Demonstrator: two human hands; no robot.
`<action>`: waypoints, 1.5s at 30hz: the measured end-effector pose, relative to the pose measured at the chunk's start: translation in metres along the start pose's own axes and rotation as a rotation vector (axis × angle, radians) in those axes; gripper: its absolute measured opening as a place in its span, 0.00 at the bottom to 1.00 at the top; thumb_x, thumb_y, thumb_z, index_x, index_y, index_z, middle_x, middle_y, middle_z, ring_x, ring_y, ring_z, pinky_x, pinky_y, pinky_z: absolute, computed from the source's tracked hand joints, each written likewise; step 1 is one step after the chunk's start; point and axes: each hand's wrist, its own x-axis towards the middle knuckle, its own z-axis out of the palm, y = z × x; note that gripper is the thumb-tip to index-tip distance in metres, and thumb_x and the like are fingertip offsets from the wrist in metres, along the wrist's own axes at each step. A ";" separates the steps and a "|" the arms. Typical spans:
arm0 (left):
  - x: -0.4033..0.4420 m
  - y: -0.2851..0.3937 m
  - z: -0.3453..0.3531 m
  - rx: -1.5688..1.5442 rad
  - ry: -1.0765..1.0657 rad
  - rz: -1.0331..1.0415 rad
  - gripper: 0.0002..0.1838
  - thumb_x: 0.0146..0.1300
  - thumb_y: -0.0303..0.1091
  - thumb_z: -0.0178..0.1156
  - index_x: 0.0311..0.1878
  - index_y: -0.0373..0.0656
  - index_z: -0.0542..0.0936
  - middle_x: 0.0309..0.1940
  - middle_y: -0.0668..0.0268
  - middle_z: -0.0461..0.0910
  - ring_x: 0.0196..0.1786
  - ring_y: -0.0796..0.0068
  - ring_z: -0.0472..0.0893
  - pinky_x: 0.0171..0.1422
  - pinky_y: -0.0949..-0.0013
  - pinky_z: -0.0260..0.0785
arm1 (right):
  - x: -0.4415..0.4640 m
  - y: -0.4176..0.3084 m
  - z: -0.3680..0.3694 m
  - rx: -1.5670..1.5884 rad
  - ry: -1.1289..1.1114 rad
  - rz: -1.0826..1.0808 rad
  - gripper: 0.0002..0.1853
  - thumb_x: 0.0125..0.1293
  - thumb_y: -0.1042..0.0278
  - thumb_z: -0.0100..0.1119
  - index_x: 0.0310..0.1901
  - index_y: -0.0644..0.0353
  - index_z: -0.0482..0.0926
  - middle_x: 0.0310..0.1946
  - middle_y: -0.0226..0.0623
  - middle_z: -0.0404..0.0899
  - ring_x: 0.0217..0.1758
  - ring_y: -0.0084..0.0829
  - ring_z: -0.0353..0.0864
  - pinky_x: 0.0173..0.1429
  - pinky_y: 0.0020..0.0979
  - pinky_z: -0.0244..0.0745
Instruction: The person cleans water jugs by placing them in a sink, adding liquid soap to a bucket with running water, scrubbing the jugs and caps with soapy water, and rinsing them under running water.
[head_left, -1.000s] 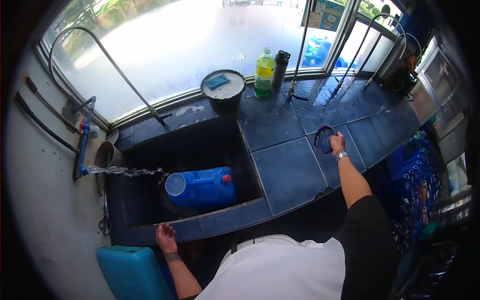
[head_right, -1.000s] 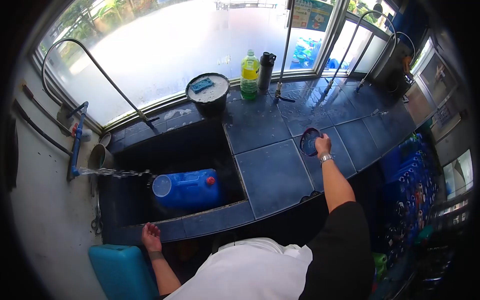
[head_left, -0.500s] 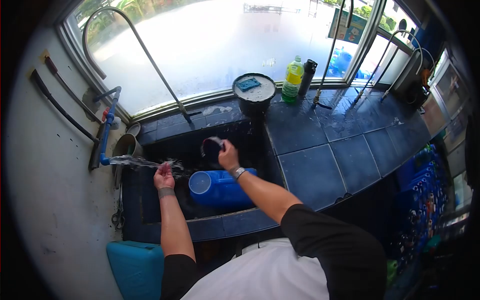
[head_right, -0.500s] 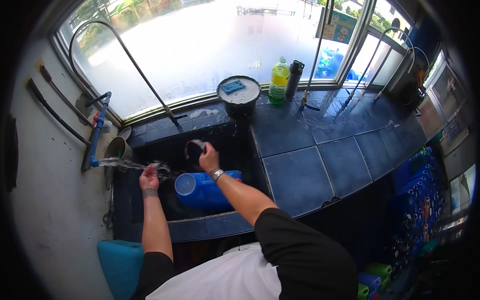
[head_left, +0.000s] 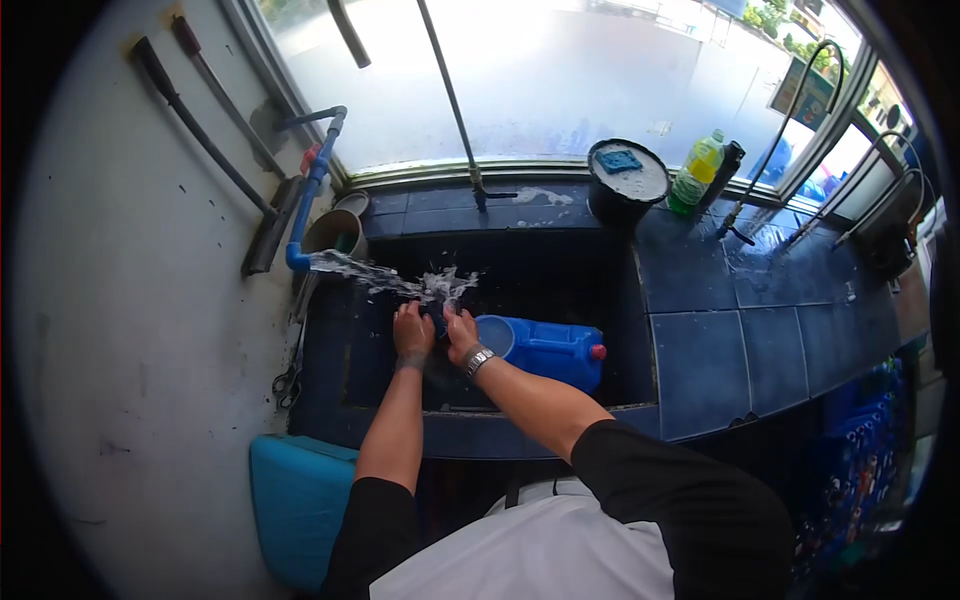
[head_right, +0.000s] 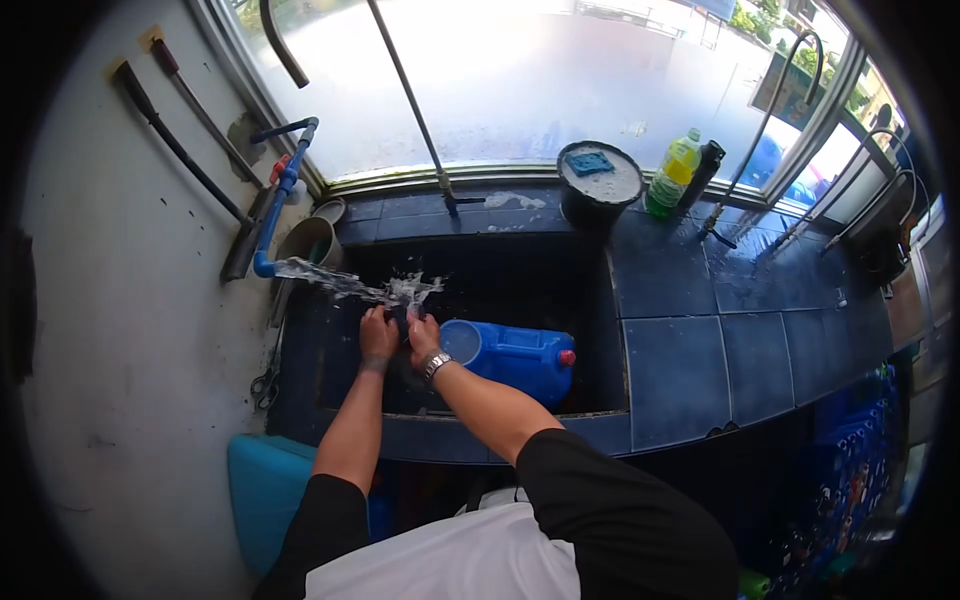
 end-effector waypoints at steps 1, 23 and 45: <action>-0.003 0.006 -0.004 0.008 0.015 -0.013 0.10 0.54 0.27 0.57 0.41 0.39 0.79 0.38 0.53 0.78 0.43 0.51 0.77 0.49 0.56 0.71 | 0.015 0.012 -0.009 -0.005 -0.021 0.001 0.15 0.67 0.58 0.49 0.48 0.59 0.74 0.43 0.38 0.77 0.43 0.34 0.76 0.49 0.40 0.73; -0.001 -0.009 0.046 -1.717 -0.278 -0.932 0.06 0.62 0.33 0.53 0.39 0.46 0.78 0.34 0.67 0.80 0.38 0.70 0.79 0.44 0.62 0.73 | -0.052 -0.256 -0.498 -0.860 0.695 -0.495 0.14 0.56 0.69 0.55 0.44 0.64 0.75 0.35 0.52 0.80 0.41 0.43 0.82 0.45 0.39 0.76; 0.021 -0.003 0.025 -1.869 -0.229 -0.693 0.07 0.64 0.30 0.53 0.42 0.39 0.76 0.35 0.62 0.79 0.40 0.66 0.79 0.51 0.63 0.74 | -0.103 -0.289 -0.535 -1.515 0.771 -0.752 0.11 0.55 0.78 0.46 0.39 0.57 0.75 0.34 0.49 0.79 0.40 0.55 0.77 0.41 0.50 0.71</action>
